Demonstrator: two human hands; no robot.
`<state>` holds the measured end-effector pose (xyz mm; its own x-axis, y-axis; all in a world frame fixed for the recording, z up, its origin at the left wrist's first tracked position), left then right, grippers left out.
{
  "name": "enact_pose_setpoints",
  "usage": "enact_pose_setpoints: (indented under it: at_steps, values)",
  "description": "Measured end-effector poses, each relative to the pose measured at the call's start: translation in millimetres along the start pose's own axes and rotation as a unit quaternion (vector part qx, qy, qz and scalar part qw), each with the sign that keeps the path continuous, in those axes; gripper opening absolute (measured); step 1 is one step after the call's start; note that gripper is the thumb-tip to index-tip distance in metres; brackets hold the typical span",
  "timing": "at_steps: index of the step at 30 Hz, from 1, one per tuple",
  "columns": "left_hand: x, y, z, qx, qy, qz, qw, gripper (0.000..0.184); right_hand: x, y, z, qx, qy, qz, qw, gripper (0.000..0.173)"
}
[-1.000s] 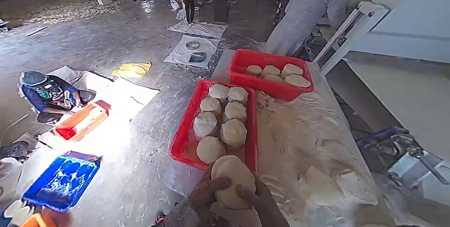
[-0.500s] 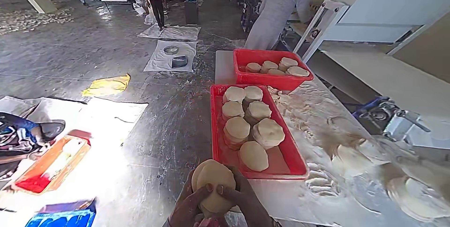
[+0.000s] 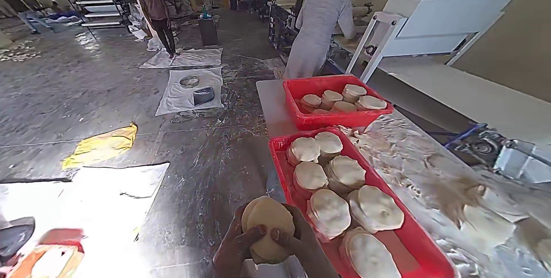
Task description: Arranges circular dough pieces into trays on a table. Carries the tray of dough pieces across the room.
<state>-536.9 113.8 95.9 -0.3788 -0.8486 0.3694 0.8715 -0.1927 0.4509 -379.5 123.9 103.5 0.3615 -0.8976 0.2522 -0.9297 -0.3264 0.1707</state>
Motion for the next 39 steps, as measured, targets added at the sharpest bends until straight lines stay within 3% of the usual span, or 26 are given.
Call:
enact_pose_setpoints:
  at_steps: [7, 13, 20, 27, 32, 39]
  values:
    - [-92.4, -50.6, 71.0, -0.107, -0.039, -0.133, 0.985, 0.078, -75.2, 7.8, -17.4, -0.01, -0.047, 0.153, 0.987, 0.085]
    - [-171.4, -44.8, 126.3, -0.149, -0.073, -0.245, 0.955, 0.072, -121.5, -9.5, -46.3, -0.017, -0.079, 0.273, 0.959, 0.084]
    - [-296.3, 15.8, 181.1, -0.207, -0.062, -0.36, 0.908, 0.071, -176.7, -93.6, -106.1, 0.008, -0.134, 0.354, 0.926, 0.079]
    - [-440.9, 81.1, 236.0, -0.225, -0.069, -0.332, 0.914, 0.056, -259.6, -218.9, -170.8, 0.006, -0.118, 0.371, 0.921, 0.066]
    - [-544.1, 127.1, 222.8, -0.275, -0.125, -0.35, 0.887, 0.059, -293.1, -307.5, -172.6, -0.021, -0.049, 0.424, 0.904, 0.061]
    - [-657.8, 183.3, 138.5, -0.361, -0.223, -0.409, 0.808, 0.058, -303.7, -395.9, -135.1, -0.075, 0.083, 0.536, 0.837, 0.063]
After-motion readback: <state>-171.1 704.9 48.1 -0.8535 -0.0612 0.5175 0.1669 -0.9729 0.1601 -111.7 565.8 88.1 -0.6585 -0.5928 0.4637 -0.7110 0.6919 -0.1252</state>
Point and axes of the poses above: each hand's wrist, its own x-axis away from the middle knuckle, its own y-axis out of the palm, z = x × y, the point moved 9 cm from there along -x, towards the middle knuckle, and after that the axes turned 13 degrees about -z, right-handed, at the moved point
